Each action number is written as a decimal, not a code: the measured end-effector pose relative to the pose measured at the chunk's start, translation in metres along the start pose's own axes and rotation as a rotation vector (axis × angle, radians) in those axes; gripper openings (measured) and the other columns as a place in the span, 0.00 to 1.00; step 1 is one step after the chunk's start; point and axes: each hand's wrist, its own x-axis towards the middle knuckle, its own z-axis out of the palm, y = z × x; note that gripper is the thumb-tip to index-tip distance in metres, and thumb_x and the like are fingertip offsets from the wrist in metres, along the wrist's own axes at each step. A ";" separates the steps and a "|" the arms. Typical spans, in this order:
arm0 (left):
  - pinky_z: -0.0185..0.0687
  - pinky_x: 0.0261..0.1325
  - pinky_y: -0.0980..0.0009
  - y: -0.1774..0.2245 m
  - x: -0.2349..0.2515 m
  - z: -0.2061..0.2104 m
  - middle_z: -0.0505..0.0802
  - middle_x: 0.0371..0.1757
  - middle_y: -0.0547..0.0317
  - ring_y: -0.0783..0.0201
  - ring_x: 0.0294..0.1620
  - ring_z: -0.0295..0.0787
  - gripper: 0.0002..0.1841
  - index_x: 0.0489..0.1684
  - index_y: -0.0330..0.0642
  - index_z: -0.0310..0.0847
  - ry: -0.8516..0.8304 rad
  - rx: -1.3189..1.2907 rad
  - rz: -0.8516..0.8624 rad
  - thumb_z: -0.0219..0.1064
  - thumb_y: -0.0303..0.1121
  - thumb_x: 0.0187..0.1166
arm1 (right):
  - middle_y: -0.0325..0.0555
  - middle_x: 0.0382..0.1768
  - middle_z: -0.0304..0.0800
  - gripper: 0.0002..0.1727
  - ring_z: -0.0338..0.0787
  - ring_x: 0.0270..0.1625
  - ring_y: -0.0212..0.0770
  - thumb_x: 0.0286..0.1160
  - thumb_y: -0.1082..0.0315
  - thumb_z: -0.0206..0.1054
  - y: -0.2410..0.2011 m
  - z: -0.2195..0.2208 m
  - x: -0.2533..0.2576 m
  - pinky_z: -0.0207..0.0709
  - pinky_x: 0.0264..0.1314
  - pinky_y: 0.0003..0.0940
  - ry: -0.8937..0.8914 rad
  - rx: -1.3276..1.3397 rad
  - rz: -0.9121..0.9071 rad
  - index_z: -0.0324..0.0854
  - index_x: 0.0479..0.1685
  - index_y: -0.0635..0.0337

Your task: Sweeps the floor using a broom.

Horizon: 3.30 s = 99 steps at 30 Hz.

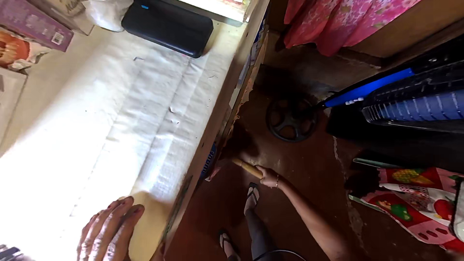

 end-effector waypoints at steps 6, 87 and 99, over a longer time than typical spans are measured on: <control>0.45 0.93 0.61 -0.005 -0.008 0.006 0.73 0.86 0.62 0.65 0.91 0.59 0.36 0.81 0.52 0.67 0.059 0.002 -0.005 0.62 0.59 0.76 | 0.69 0.76 0.77 0.36 0.78 0.79 0.64 0.80 0.68 0.65 -0.078 -0.013 0.055 0.68 0.80 0.60 0.218 -0.125 0.038 0.59 0.89 0.67; 0.50 0.89 0.47 0.005 -0.009 0.007 0.78 0.84 0.50 0.49 0.89 0.64 0.35 0.78 0.42 0.76 0.001 -0.001 -0.064 0.69 0.50 0.70 | 0.42 0.34 0.71 0.34 0.71 0.24 0.33 0.83 0.71 0.60 -0.166 0.371 0.018 0.70 0.28 0.27 -0.165 0.495 0.131 0.50 0.88 0.56; 0.52 0.87 0.36 -0.003 -0.012 0.011 0.79 0.81 0.39 0.37 0.87 0.67 0.35 0.75 0.36 0.77 0.054 -0.062 0.028 0.71 0.49 0.70 | 0.57 0.46 0.82 0.46 0.76 0.27 0.40 0.74 0.81 0.63 0.061 0.253 -0.211 0.75 0.31 0.37 0.126 0.458 0.196 0.50 0.95 0.45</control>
